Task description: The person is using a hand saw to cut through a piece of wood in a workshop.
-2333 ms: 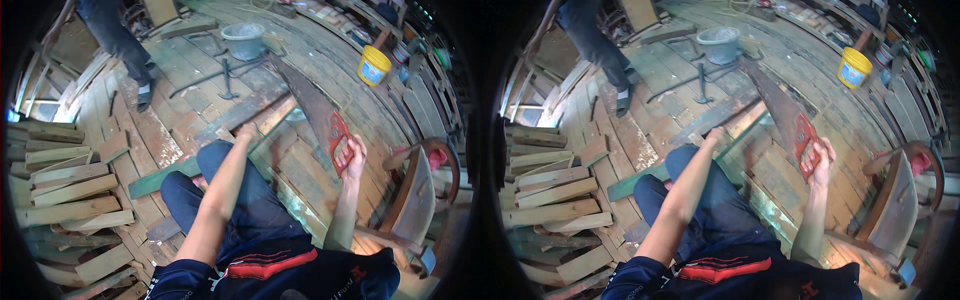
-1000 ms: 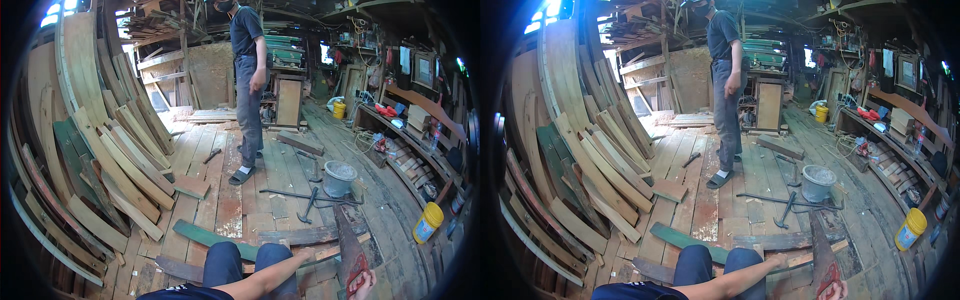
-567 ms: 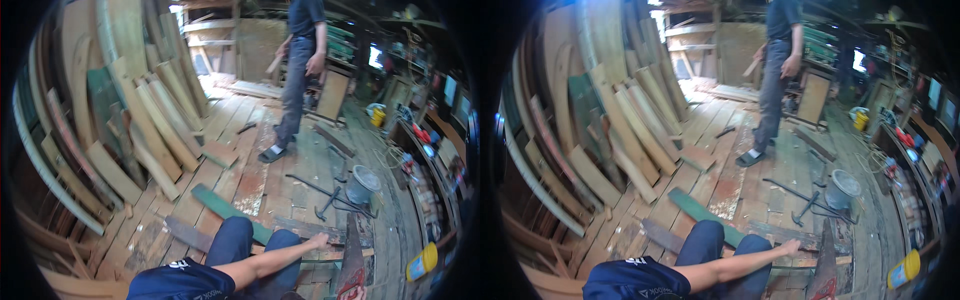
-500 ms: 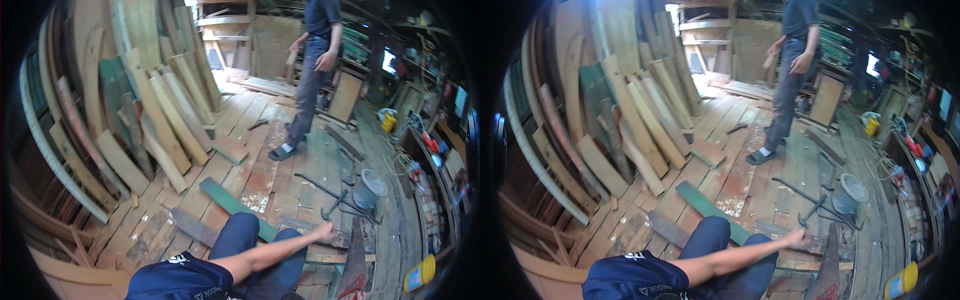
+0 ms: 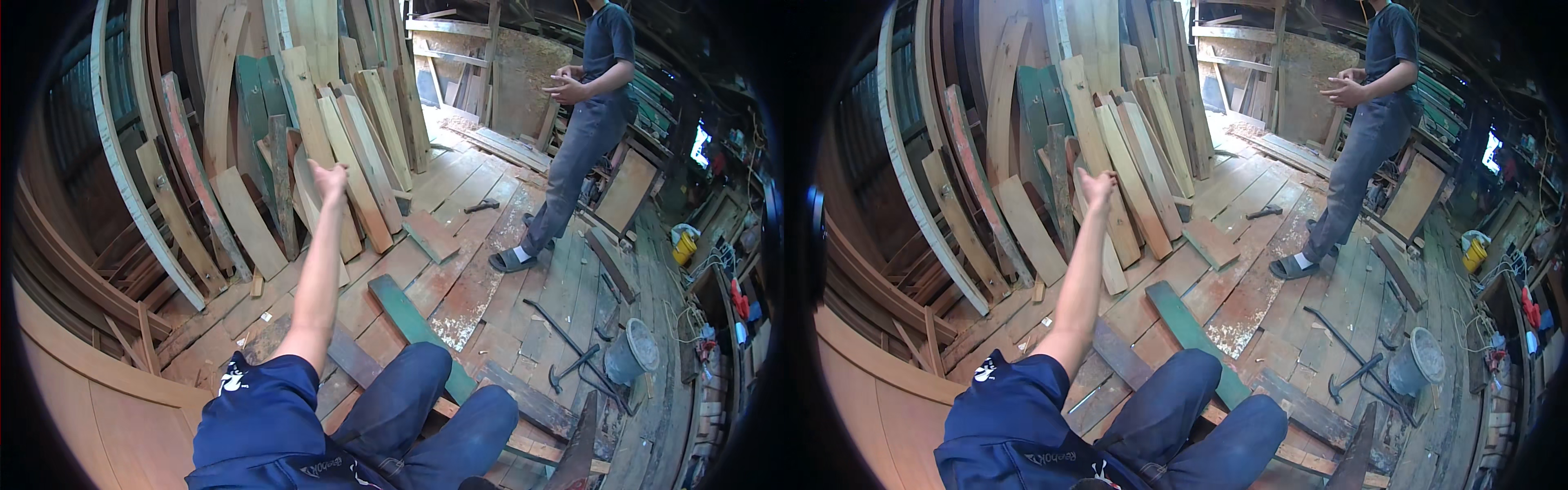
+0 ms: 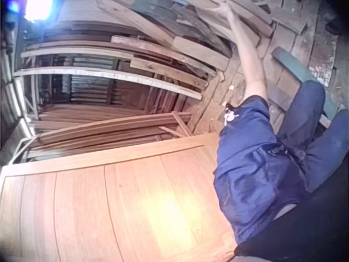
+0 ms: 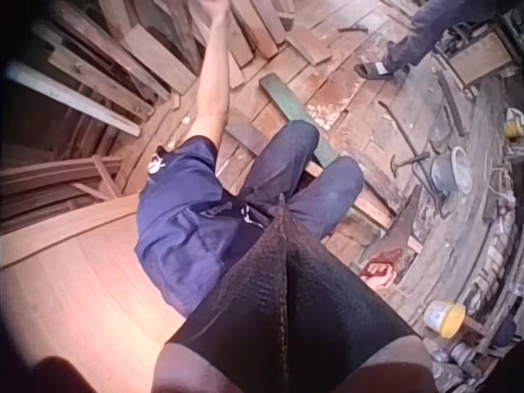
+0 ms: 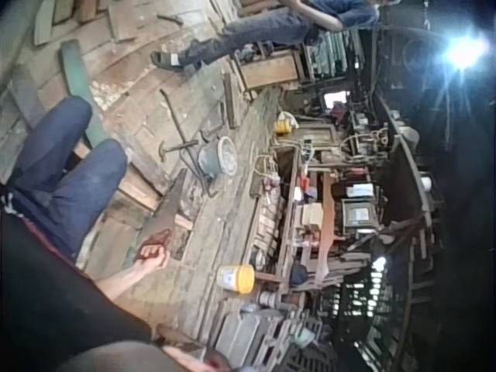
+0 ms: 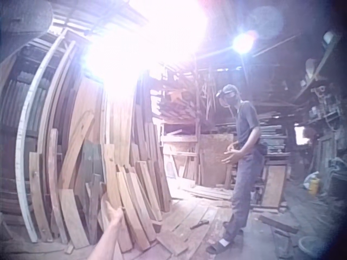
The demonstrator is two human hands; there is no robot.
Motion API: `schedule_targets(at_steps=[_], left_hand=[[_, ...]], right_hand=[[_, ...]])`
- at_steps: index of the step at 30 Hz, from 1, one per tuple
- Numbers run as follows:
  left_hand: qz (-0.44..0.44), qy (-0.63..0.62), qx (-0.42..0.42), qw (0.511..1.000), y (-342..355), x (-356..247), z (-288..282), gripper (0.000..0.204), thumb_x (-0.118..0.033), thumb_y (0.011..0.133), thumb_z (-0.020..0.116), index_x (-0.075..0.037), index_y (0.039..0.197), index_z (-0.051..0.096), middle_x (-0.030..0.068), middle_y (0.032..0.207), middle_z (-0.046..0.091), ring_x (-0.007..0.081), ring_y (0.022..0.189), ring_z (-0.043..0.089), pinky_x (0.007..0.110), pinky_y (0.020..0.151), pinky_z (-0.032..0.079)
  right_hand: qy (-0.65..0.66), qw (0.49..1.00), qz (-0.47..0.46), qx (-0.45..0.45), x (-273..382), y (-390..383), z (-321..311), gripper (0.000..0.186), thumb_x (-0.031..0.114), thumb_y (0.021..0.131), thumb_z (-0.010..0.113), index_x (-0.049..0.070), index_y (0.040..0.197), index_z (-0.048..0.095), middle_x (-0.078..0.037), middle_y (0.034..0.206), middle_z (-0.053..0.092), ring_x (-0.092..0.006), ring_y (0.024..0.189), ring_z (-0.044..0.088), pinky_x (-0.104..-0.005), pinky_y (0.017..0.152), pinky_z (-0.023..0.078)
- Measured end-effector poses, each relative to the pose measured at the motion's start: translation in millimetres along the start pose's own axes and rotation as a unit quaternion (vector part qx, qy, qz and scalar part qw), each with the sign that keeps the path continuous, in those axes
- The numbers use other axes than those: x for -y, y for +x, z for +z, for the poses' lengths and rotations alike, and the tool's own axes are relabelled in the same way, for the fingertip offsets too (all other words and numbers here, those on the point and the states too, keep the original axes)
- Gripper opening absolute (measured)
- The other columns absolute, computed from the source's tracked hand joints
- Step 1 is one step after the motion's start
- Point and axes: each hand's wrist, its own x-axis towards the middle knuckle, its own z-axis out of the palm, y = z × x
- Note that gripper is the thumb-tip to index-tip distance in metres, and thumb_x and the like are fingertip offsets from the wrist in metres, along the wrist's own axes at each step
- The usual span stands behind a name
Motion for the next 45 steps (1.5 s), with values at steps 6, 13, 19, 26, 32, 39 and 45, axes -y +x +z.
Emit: schedule_targets(at_steps=[6, 13, 19, 26, 32, 39, 45], left_hand=[[0.003, -0.016, 0.089, 0.996, -10, 53, 16, 0.057, -0.014, 0.078, 0.060, 0.006, 0.126, 0.037, 0.0099, 0.075, 0.063, 0.0154, 0.063, 0.060, 0.031, 0.057, 0.049], [0.048, 0.002, 0.499, 0.865, -345, 6, 89, 0.018, -0.009, 0.076, 0.057, 0.003, 0.087, 0.064, 0.0129, 0.075, 0.066, 0.0153, 0.074, 0.062, 0.029, 0.065, 0.051], [0.152, 0.081, 0.881, 0.441, -609, 78, 96, 0.050, -0.035, 0.072, 0.069, -0.002, 0.109, 0.061, 0.0186, 0.099, 0.065, 0.0282, 0.093, 0.062, 0.037, 0.079, 0.048], [0.321, 0.323, 0.874, 0.172, -696, 74, 18, 0.065, -0.038, 0.069, 0.074, -0.007, 0.122, 0.054, 0.0155, 0.129, 0.048, 0.0362, 0.118, 0.047, 0.048, 0.090, 0.041], [0.263, 0.324, 0.877, 0.238, -673, 45, 16, 0.065, -0.027, 0.073, 0.067, -0.004, 0.129, 0.044, 0.0200, 0.135, 0.036, 0.0424, 0.124, 0.036, 0.050, 0.093, 0.039], [0.342, 0.315, 0.854, 0.234, -684, 74, 10, 0.045, -0.014, 0.069, 0.063, -0.009, 0.114, 0.061, 0.0123, 0.110, 0.062, 0.0247, 0.104, 0.060, 0.036, 0.082, 0.051], [0.311, 0.338, 0.865, 0.202, -688, 76, 27, 0.048, -0.013, 0.070, 0.061, -0.002, 0.115, 0.056, 0.0180, 0.115, 0.057, 0.0290, 0.106, 0.059, 0.039, 0.081, 0.051]], right_hand=[[-0.037, 0.999, -0.014, -0.015, 5, -3, 49, 0.017, 0.011, 0.083, 0.050, 0.013, 0.068, 0.045, 0.001, 0.052, 0.037, -0.0106, 0.037, 0.034, -0.0237, 0.033, 0.028], [-0.023, 0.997, -0.060, -0.036, 18, -20, 44, 0.016, 0.008, 0.083, 0.051, 0.013, 0.069, 0.045, 0.002, 0.051, 0.038, -0.0092, 0.037, 0.034, -0.0232, 0.033, 0.027], [-0.091, 0.995, -0.039, 0.012, 9, -26, 33, 0.018, 0.002, 0.084, 0.049, 0.014, 0.071, 0.044, 0.004, 0.052, 0.036, -0.0080, 0.038, 0.033, -0.0239, 0.034, 0.025], [-0.082, 0.993, -0.040, -0.078, 11, -52, 22, 0.015, 0.003, 0.083, 0.049, 0.011, 0.071, 0.045, 0.003, 0.053, 0.037, -0.0088, 0.040, 0.035, -0.0235, 0.035, 0.027], [-0.057, 0.998, -0.021, -0.029, 14, -49, -7, 0.020, 0.006, 0.085, 0.047, 0.010, 0.067, 0.040, 0.001, 0.051, 0.035, -0.0103, 0.036, 0.033, -0.0238, 0.033, 0.028], [-0.080, 0.995, -0.013, -0.061, 21, -45, 4, 0.020, 0.006, 0.085, 0.048, 0.009, 0.067, 0.041, 0.000, 0.050, 0.035, -0.0105, 0.034, 0.032, -0.0239, 0.031, 0.026], [-0.039, 0.997, -0.005, -0.060, 22, -48, 7, 0.019, 0.005, 0.084, 0.051, 0.009, 0.068, 0.042, 0.000, 0.050, 0.036, -0.0106, 0.035, 0.033, -0.0238, 0.032, 0.027]])
